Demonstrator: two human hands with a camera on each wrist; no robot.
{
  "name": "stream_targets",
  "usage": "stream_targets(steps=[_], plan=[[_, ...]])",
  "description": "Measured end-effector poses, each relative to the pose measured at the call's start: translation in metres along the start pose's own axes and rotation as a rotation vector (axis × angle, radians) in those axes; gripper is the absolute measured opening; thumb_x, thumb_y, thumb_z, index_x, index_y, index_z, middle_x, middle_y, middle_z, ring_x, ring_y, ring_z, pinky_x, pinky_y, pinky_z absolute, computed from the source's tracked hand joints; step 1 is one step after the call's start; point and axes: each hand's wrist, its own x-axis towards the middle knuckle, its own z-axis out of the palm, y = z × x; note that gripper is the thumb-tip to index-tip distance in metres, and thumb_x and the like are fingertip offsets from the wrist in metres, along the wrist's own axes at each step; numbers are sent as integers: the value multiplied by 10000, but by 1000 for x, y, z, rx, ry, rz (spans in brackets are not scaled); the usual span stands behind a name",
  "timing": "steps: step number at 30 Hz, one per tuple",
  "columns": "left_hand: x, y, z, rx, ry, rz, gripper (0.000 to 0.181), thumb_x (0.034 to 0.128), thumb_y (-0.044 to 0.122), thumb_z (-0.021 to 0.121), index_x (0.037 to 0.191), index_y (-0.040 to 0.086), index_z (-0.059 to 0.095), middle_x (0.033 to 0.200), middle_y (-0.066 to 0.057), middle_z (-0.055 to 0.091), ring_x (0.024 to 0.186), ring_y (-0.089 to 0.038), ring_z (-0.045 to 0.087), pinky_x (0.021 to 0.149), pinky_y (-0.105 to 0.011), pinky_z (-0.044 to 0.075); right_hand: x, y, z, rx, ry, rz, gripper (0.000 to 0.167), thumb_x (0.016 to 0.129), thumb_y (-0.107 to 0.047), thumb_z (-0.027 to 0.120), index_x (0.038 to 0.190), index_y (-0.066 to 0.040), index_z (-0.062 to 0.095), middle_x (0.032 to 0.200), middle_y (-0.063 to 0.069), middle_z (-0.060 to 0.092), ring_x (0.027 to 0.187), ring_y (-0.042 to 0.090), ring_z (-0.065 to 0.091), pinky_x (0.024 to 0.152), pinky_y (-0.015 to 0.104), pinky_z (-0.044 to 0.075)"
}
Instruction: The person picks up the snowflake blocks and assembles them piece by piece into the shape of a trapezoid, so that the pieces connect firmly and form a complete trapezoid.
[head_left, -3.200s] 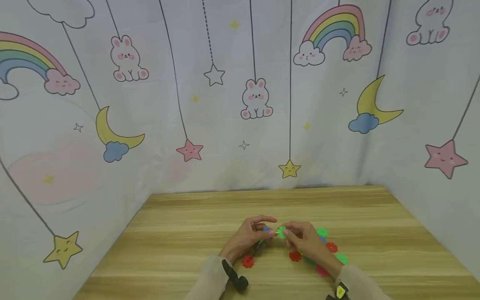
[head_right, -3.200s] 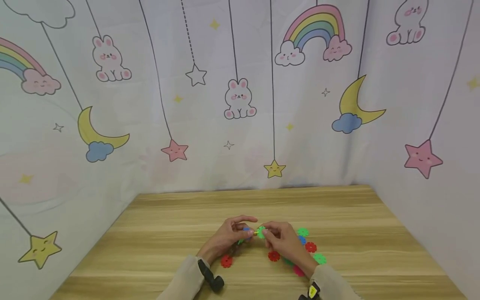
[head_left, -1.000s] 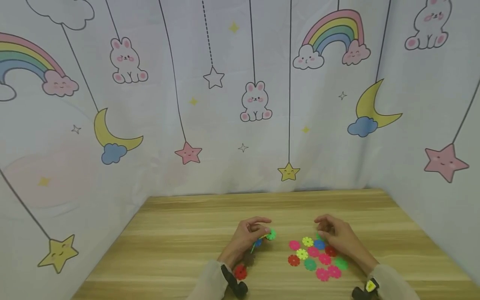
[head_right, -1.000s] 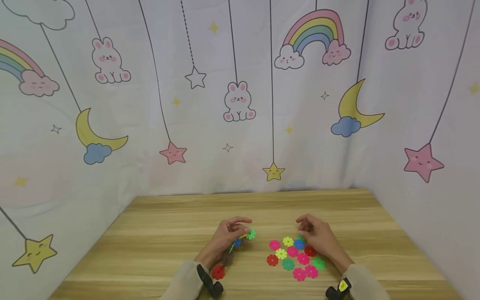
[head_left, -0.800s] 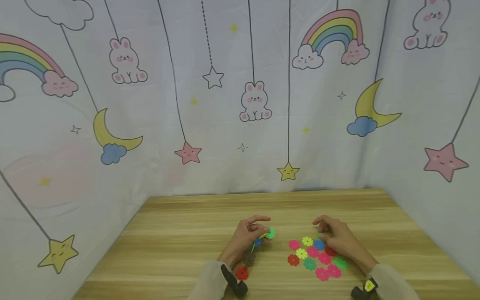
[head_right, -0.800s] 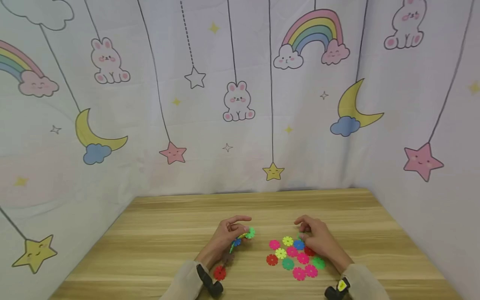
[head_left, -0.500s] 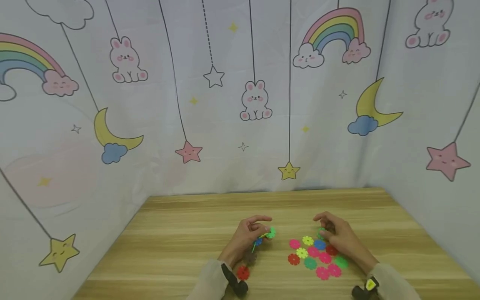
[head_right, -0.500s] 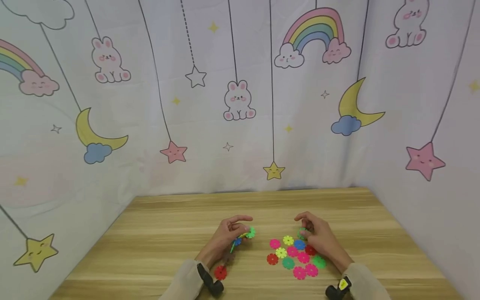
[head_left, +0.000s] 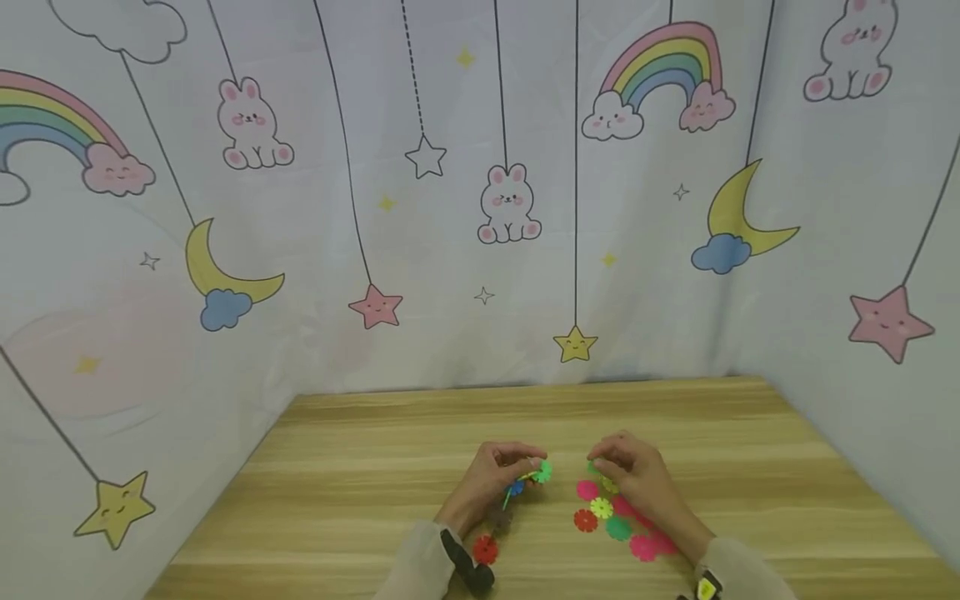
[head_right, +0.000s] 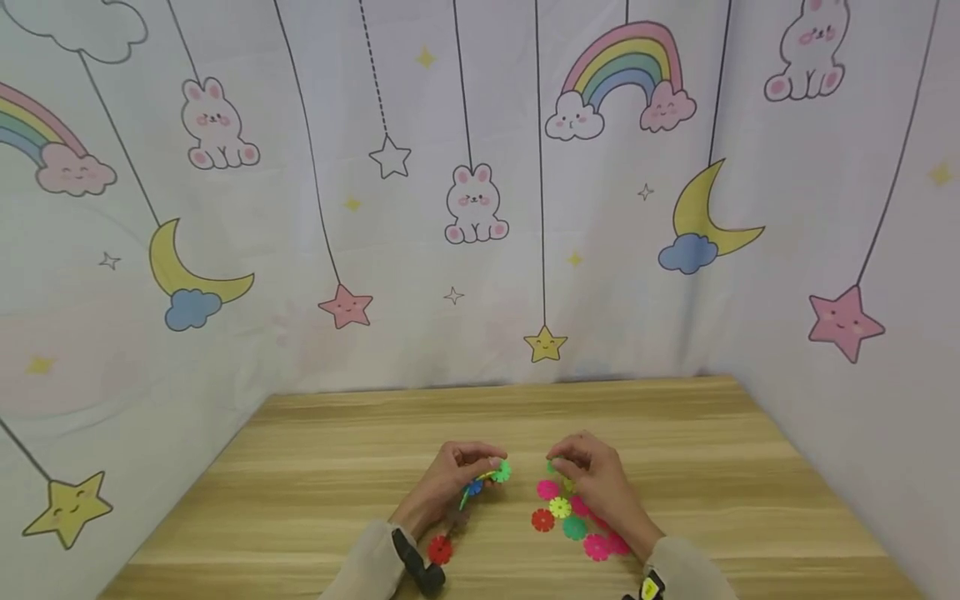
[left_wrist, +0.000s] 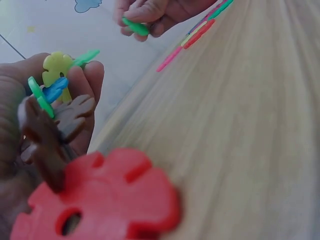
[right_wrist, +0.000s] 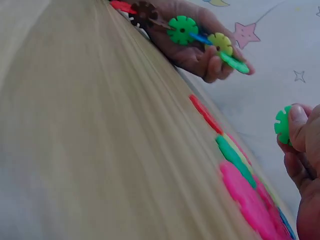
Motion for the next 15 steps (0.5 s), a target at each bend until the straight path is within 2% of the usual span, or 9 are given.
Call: stream_targets(steps=[3, 6, 11, 15], plan=[[-1, 0, 0, 3, 1, 2, 352, 1025, 185, 736, 1263, -75, 738, 965, 93, 817, 815, -57, 718, 743, -216, 573, 3, -5, 16, 60, -25, -15, 53, 998, -47, 737, 1044, -51, 763, 971, 125, 770, 804, 95, 729, 730, 238, 610], [-1, 0, 1, -4, 3, 5, 348, 1028, 199, 737, 1260, -60, 747, 1001, 75, 823, 807, -77, 735, 763, -230, 578, 7, -10, 27, 101, -30, 3, 73, 1014, -93, 730, 1041, -28, 750, 936, 143, 777, 778, 140, 757, 715, 262, 625], [-1, 0, 3, -19, 0, 1, 348, 1031, 205, 737, 1257, -60, 752, 1067, 12, 834, 811, -103, 750, 815, -258, 595, 9, -13, 38, 119, -11, 49, 85, 1005, -107, 745, 999, -23, 740, 921, 148, 760, 756, 116, 782, 687, 296, 639], [-3, 2, 2, 13, 23, 1, 354, 1022, 268, 755, 1244, -7, 780, 1136, -13, 832, 933, -107, 723, 914, -281, 553, 11, -14, 42, 148, 1, 69, 55, 976, -83, 772, 987, -35, 748, 917, 159, 772, 761, 123, 791, 673, 335, 650]])
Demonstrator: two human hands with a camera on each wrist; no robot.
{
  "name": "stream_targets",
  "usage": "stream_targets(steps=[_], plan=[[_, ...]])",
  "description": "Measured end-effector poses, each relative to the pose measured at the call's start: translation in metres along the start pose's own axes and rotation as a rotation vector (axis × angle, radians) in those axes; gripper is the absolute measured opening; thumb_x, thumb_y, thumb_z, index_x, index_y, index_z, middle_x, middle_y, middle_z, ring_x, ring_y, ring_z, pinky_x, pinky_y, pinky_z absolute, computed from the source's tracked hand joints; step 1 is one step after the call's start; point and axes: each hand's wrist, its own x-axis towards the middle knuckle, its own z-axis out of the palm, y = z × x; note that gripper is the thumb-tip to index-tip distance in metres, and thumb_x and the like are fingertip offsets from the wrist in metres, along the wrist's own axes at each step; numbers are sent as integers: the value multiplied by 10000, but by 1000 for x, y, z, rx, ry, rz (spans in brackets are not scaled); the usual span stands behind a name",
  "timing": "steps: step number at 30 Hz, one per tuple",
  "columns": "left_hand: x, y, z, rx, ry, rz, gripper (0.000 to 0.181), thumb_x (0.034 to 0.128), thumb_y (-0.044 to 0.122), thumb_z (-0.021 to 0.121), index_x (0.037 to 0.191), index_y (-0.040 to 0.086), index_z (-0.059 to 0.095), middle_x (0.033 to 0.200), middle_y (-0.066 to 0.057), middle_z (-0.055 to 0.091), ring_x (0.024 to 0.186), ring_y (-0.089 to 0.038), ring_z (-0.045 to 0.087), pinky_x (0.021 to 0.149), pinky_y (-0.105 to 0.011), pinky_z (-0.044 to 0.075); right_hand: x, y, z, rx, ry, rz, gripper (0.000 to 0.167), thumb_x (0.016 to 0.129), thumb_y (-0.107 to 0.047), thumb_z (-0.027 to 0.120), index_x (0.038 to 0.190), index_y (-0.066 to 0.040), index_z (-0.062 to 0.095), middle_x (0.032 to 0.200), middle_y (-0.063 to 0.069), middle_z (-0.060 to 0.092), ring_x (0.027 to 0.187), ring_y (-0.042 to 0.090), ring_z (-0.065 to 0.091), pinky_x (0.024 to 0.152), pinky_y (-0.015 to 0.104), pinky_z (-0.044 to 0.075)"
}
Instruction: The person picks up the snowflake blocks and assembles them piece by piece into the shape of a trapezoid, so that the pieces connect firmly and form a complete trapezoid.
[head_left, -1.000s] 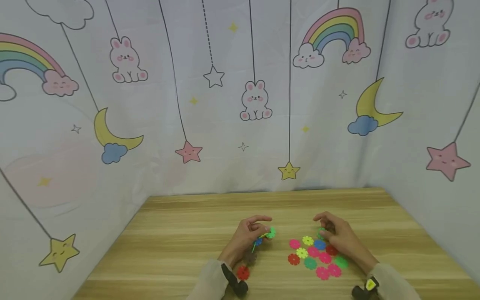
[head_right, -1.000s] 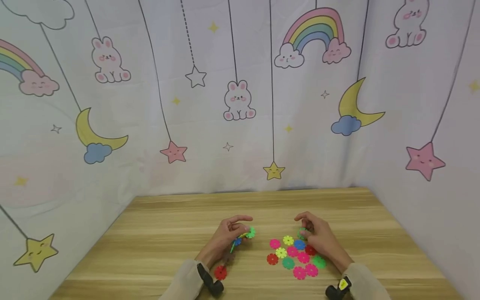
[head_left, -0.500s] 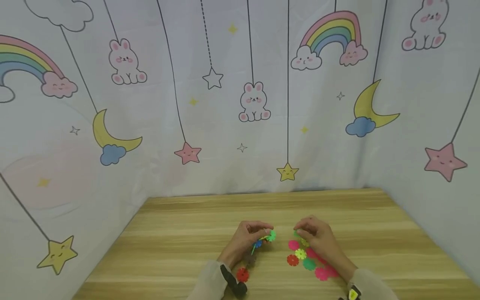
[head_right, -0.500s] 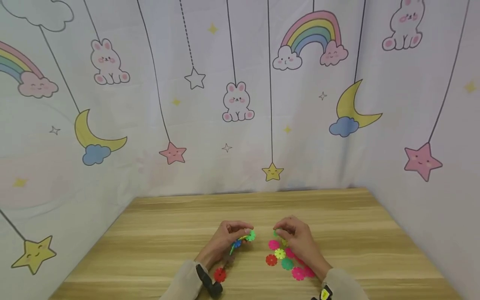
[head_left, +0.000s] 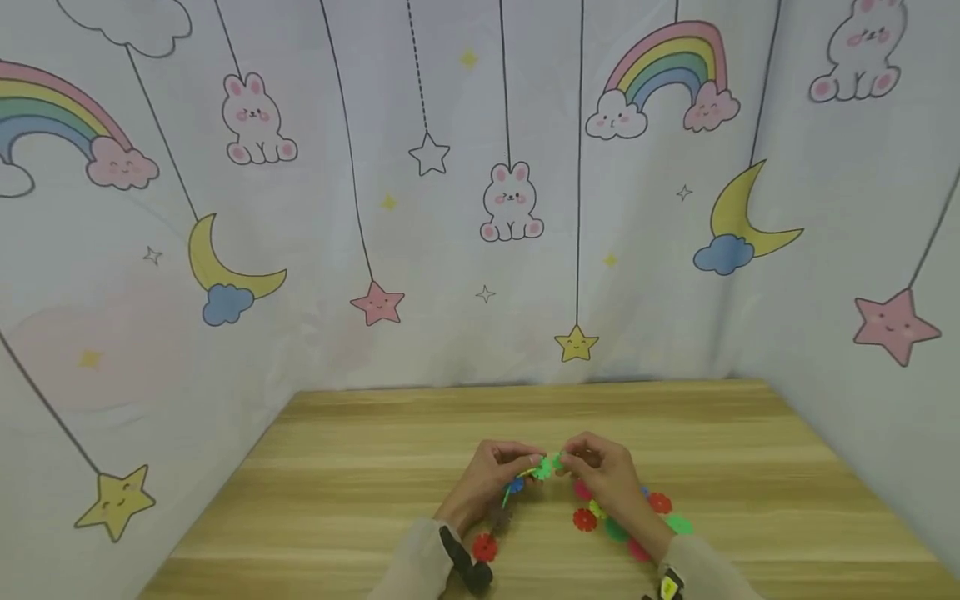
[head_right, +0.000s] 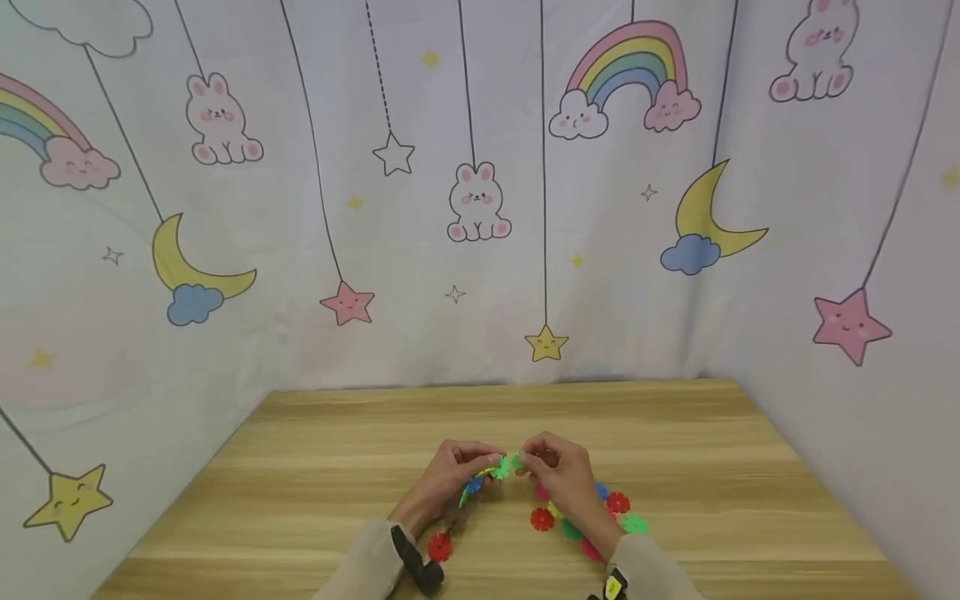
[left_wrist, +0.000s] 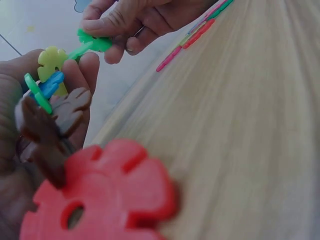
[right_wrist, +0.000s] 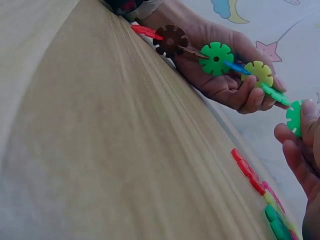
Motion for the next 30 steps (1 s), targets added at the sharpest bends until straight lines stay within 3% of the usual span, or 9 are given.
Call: stream_targets(steps=[3, 9, 16, 20, 25, 27, 30], plan=[[0, 1, -1, 18, 4, -3, 361, 1016, 311, 763, 1238, 29, 794, 1148, -6, 830, 1006, -120, 700, 946, -297, 522, 1, 0, 1, 38, -2, -4, 57, 964, -58, 777, 989, -16, 746, 929, 198, 766, 774, 113, 795, 676, 346, 656], [1, 0, -1, -21, -9, -15, 338, 1009, 279, 775, 1200, 2, 801, 1096, 6, 834, 969, -152, 740, 930, -302, 556, 1, 1, 3, 97, -35, 38, 61, 933, 0, 787, 957, 35, 742, 979, 260, 751, 805, 65, 786, 721, 310, 662], [3, -3, 3, -15, -3, 7, 299, 1002, 225, 780, 1141, -39, 802, 984, 48, 831, 855, -104, 727, 786, -247, 556, 2, -3, 6, 142, 7, 159, 87, 876, 131, 779, 848, 88, 710, 888, 65, 784, 778, 125, 787, 724, 315, 663], [3, -3, 5, 17, 14, 26, 266, 995, 164, 775, 1110, -76, 791, 962, 28, 834, 807, -78, 723, 731, -220, 552, 2, -5, 7, 120, 10, 167, 103, 830, 182, 774, 820, 107, 704, 853, 127, 788, 746, 138, 776, 720, 282, 652], [2, -1, 6, 37, 47, 17, 238, 985, 125, 775, 1089, -88, 786, 985, -15, 839, 803, -68, 726, 718, -214, 562, 2, -6, 8, 93, -17, 152, 92, 836, 133, 802, 841, 104, 714, 919, 253, 778, 747, 80, 763, 719, 256, 644], [2, -1, 6, 41, 46, 13, 254, 994, 154, 774, 1103, -75, 789, 995, -18, 836, 815, -66, 717, 731, -216, 562, 1, -6, 8, 86, -23, 154, 92, 842, 98, 820, 850, 88, 729, 921, 237, 786, 749, 80, 766, 714, 258, 643], [2, 2, 4, 66, 5, 16, 322, 1035, 252, 732, 1203, -19, 779, 1100, -35, 828, 946, -75, 715, 854, -244, 562, 1, -4, 8, 58, -33, 133, 79, 854, 23, 848, 878, 43, 775, 916, 175, 806, 774, 74, 763, 716, 259, 634]])
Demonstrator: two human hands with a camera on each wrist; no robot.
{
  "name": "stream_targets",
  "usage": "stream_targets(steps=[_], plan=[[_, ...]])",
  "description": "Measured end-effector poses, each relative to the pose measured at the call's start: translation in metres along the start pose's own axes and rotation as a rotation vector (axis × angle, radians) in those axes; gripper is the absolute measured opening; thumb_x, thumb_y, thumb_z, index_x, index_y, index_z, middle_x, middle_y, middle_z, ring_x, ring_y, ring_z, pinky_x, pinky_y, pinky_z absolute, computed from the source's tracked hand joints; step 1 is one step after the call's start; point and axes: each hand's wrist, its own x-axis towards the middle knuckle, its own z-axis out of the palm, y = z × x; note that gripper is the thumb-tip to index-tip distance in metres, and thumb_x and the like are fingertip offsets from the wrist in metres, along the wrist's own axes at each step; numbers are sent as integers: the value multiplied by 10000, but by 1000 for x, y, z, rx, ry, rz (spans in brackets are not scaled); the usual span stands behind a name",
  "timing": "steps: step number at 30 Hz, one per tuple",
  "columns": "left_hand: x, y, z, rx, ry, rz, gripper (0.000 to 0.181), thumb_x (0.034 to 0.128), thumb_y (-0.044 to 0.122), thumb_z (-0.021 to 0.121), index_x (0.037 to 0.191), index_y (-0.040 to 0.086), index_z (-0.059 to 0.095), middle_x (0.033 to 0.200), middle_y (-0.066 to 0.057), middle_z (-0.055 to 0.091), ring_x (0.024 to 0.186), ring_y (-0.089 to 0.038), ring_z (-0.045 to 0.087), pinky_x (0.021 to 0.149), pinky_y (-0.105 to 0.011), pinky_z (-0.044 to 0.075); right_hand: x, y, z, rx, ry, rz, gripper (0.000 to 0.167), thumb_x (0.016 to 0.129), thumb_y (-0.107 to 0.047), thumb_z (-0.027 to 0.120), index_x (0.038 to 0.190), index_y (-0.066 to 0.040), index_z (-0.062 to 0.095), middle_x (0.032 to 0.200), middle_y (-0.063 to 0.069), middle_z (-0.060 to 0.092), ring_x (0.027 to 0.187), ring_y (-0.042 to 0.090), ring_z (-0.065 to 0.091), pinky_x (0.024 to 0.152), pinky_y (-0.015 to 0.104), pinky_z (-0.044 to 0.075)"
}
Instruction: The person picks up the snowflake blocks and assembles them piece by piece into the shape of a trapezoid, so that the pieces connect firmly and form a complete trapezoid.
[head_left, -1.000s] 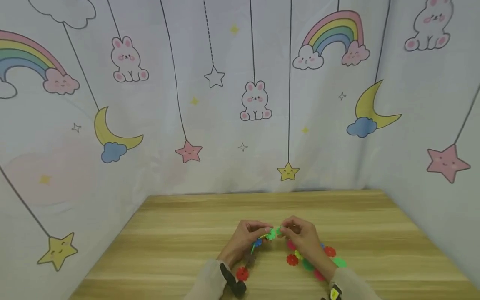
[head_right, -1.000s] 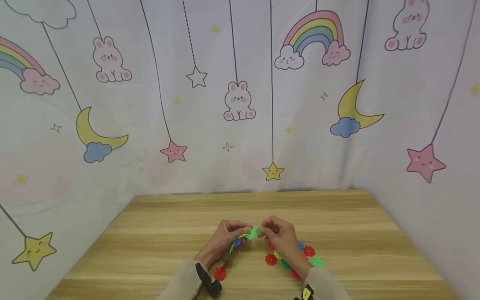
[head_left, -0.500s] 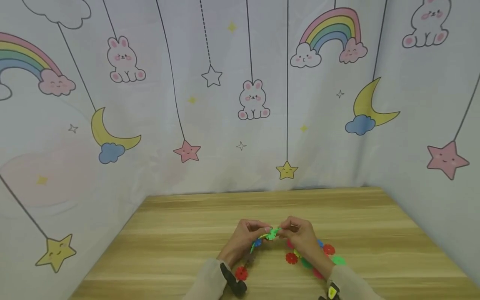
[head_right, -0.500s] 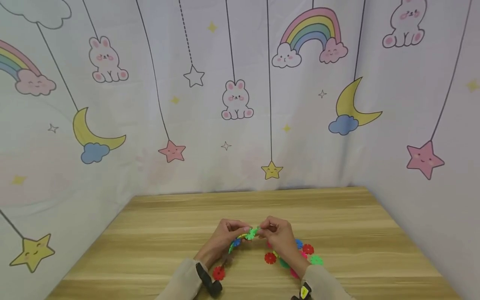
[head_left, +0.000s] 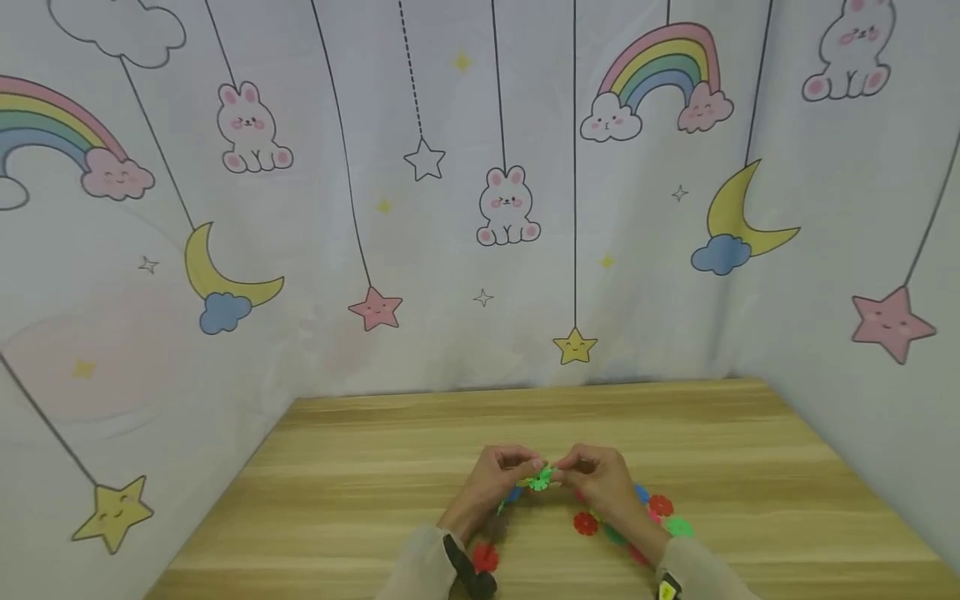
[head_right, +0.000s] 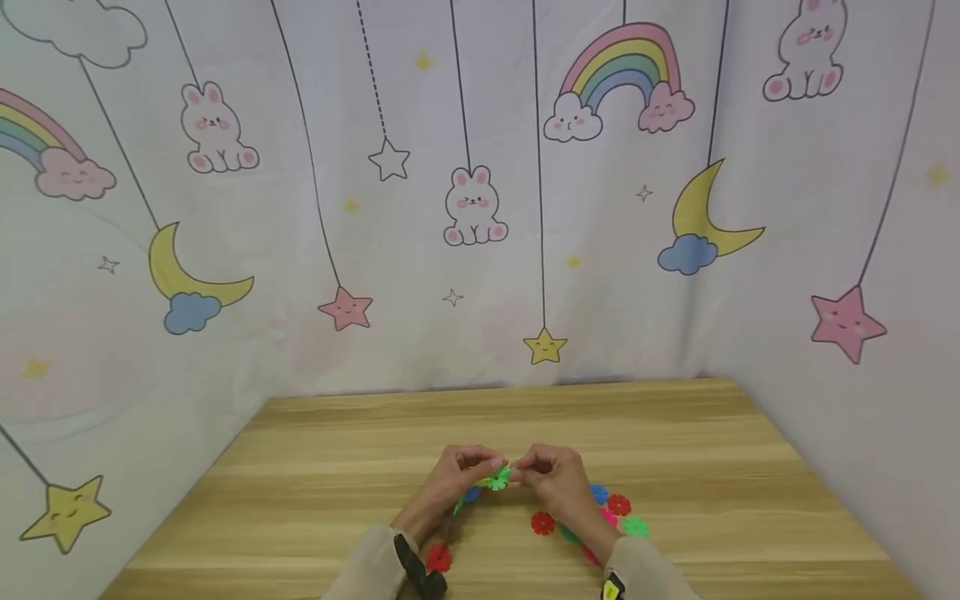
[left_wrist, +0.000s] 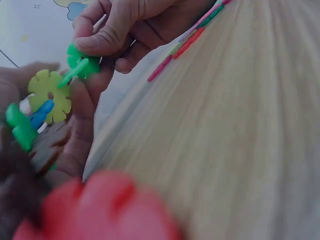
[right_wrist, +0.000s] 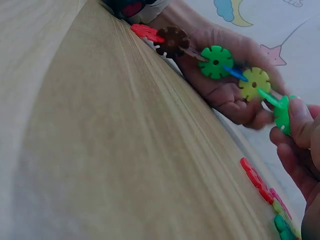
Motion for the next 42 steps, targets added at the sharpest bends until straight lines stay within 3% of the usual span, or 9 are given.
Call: stream_targets(steps=[4, 8, 11, 16, 21, 26, 30, 36, 42], plan=[[-3, 3, -3, 2, -116, -11, 400, 1072, 317, 671, 1386, 71, 701, 1229, -122, 805, 1094, -173, 747, 1058, -378, 550, 0, 3, 0, -83, 13, -61, 81, 835, -94, 894, 895, -82, 841, 930, 54, 793, 847, 40, 700, 741, 243, 593], [-4, 3, -6, -23, -187, -51, 447, 1058, 310, 693, 1457, 116, 644, 1220, -156, 807, 1098, -253, 775, 1104, -462, 532, 0, 5, 0, -126, 32, -78, 106, 797, -160, 926, 879, -163, 859, 914, 8, 736, 857, 66, 637, 727, 243, 553], [-3, 1, -7, -36, -176, -60, 454, 1048, 296, 715, 1466, 135, 641, 1168, -123, 825, 1091, -242, 776, 1103, -445, 526, 1, 5, -1, -144, 11, -72, 115, 813, -210, 921, 911, -199, 863, 934, 0, 750, 863, 71, 636, 735, 245, 549], [-2, -2, -8, -56, -155, -54, 471, 1039, 273, 733, 1477, 129, 632, 1091, -75, 842, 1060, -211, 780, 1121, -428, 520, 4, 12, -11, -185, 10, -131, 112, 898, -193, 862, 1003, -158, 850, 943, 20, 809, 815, 32, 676, 710, 247, 581], [-3, -1, -7, -48, -154, -62, 489, 1037, 282, 731, 1483, 114, 623, 1049, -79, 843, 1028, -179, 770, 1090, -379, 511, 6, 18, -34, -278, 8, -87, 87, 939, -214, 830, 1007, -162, 846, 941, -34, 833, 793, -8, 662, 716, 224, 552], [-4, -2, -6, -44, -144, -68, 479, 1029, 263, 741, 1469, 105, 634, 1004, -26, 837, 973, -140, 751, 1018, -333, 507, 2, 21, -54, -406, -103, -51, 125, 941, -241, 839, 1053, -187, 835, 1024, -27, 814, 829, 12, 627, 732, 223, 529], [-2, -4, -5, -46, -137, -70, 489, 1019, 250, 752, 1464, 88, 633, 964, 27, 823, 947, -120, 743, 974, -309, 513, -3, 21, -62, -489, -169, -38, 262, 903, -332, 877, 1103, -183, 799, 1053, -42, 762, 951, 36, 645, 841, 245, 549], [1, -3, -5, -49, -126, -66, 484, 1015, 237, 759, 1460, 91, 638, 939, 31, 822, 937, -112, 745, 951, -295, 523, -3, 16, -60, -643, -193, -112, 338, 805, -488, 928, 967, -239, 766, 916, -152, 690, 920, 35, 572, 886, 312, 493], [0, -3, -6, -43, -138, -63, 481, 1022, 242, 750, 1468, 103, 634, 943, 71, 805, 925, -100, 730, 966, -304, 514, -3, 15, -57, -645, -215, -73, 269, 841, -450, 911, 926, -256, 746, 902, -150, 669, 923, 43, 541, 848, 281, 470]])
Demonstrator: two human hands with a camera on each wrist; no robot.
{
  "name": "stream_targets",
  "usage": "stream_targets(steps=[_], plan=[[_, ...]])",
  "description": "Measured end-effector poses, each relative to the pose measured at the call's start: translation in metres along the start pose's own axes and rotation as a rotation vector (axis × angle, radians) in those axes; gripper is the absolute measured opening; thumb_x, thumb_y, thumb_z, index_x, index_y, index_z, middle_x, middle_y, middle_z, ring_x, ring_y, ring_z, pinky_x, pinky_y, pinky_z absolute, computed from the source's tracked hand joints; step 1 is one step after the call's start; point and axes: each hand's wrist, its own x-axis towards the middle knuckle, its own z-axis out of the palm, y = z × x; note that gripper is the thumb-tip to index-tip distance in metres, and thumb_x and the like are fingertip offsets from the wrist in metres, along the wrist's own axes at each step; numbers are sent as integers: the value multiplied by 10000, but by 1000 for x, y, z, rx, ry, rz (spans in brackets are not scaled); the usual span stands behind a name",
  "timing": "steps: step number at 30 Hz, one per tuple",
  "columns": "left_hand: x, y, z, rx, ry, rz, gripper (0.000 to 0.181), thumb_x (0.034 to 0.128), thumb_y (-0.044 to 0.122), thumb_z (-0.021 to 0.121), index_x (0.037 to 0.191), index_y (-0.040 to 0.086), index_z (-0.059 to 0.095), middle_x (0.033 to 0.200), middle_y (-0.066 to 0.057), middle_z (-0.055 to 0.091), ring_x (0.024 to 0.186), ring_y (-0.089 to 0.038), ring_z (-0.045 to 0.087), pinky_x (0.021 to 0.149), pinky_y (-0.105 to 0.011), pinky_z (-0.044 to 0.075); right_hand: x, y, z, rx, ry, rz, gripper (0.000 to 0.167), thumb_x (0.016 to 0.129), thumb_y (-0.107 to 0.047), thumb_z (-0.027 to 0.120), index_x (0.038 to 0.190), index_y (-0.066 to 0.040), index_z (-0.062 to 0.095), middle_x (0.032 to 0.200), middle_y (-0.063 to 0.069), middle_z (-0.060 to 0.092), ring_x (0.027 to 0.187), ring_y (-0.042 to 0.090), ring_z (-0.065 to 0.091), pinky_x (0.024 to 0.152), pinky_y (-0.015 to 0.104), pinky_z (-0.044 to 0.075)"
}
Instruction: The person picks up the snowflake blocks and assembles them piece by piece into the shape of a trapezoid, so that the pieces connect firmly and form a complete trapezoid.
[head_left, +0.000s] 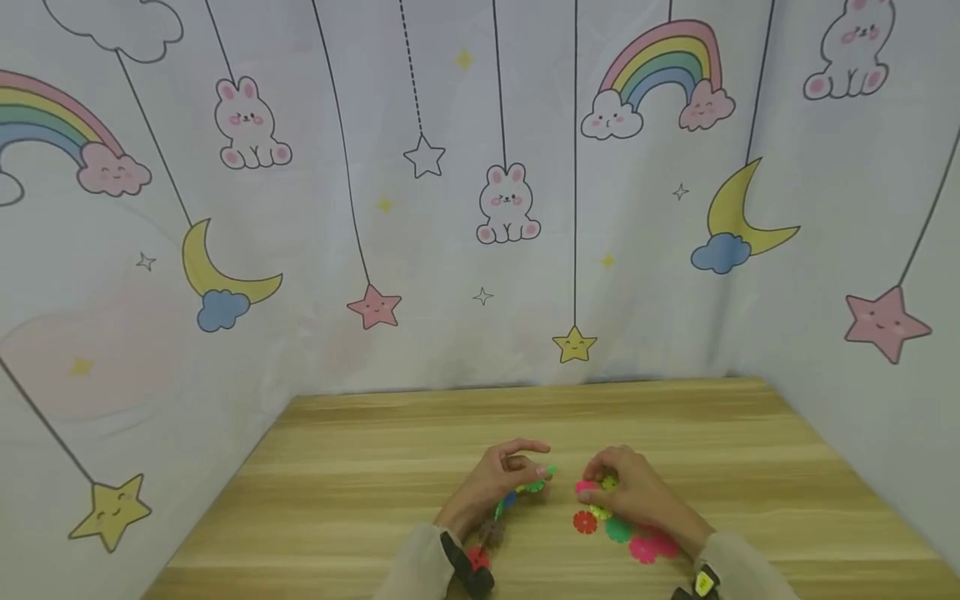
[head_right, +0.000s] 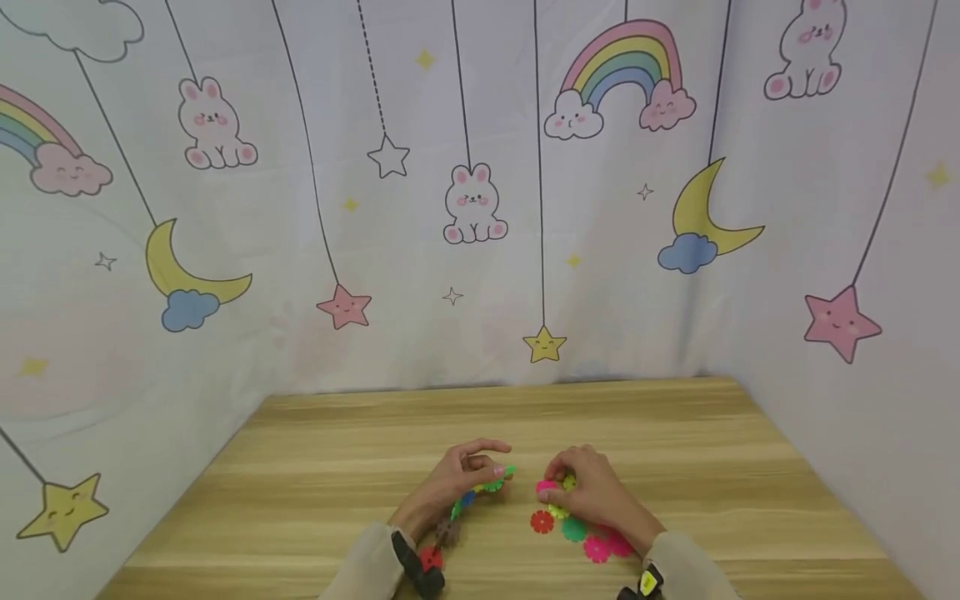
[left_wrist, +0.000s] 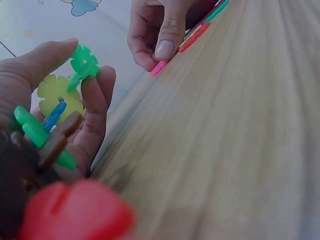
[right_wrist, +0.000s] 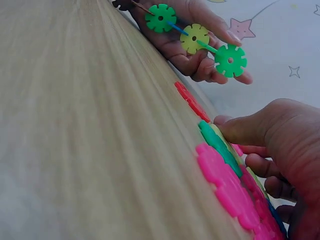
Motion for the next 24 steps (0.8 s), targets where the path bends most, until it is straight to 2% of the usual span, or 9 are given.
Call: stream_targets(steps=[6, 12, 17, 21, 24], plan=[[0, 1, 1, -6, 9, -9, 474, 1019, 228, 754, 1461, 97, 642, 933, 107, 795, 916, -81, 732, 931, -289, 519, 0, -2, 1, 50, -16, 32, 256, 869, -391, 894, 1002, -235, 739, 975, -126, 715, 973, 71, 584, 897, 309, 501], [-1, 2, 1, 4, 11, 1, 454, 1020, 239, 752, 1432, 80, 649, 947, 97, 785, 909, -98, 717, 900, -297, 510, 0, -2, 1, 160, 6, 48, 212, 915, -278, 862, 1070, -191, 748, 896, -81, 726, 795, 35, 585, 725, 230, 500], [0, 1, 2, -3, 10, -3, 442, 1018, 251, 754, 1410, 71, 654, 971, 96, 787, 920, -98, 719, 883, -294, 512, 1, -6, 4, 234, 119, 60, 234, 961, -240, 822, 1186, -184, 788, 910, -71, 794, 774, 14, 643, 704, 210, 529], [1, 0, 2, -8, 9, -8, 428, 1017, 250, 754, 1399, 81, 661, 991, 80, 795, 929, -107, 730, 891, -295, 521, 4, -15, 12, 351, 209, 15, 321, 1029, -220, 743, 1318, -81, 754, 926, 11, 833, 789, 82, 740, 706, 226, 574], [1, -1, 1, -11, 13, -7, 418, 1014, 245, 757, 1390, 86, 666, 1000, 72, 800, 938, -108, 736, 904, -297, 530, 9, -23, 21, 406, 259, -19, 334, 1056, -207, 705, 1332, -22, 734, 878, 57, 823, 692, 104, 710, 632, 241, 560]])
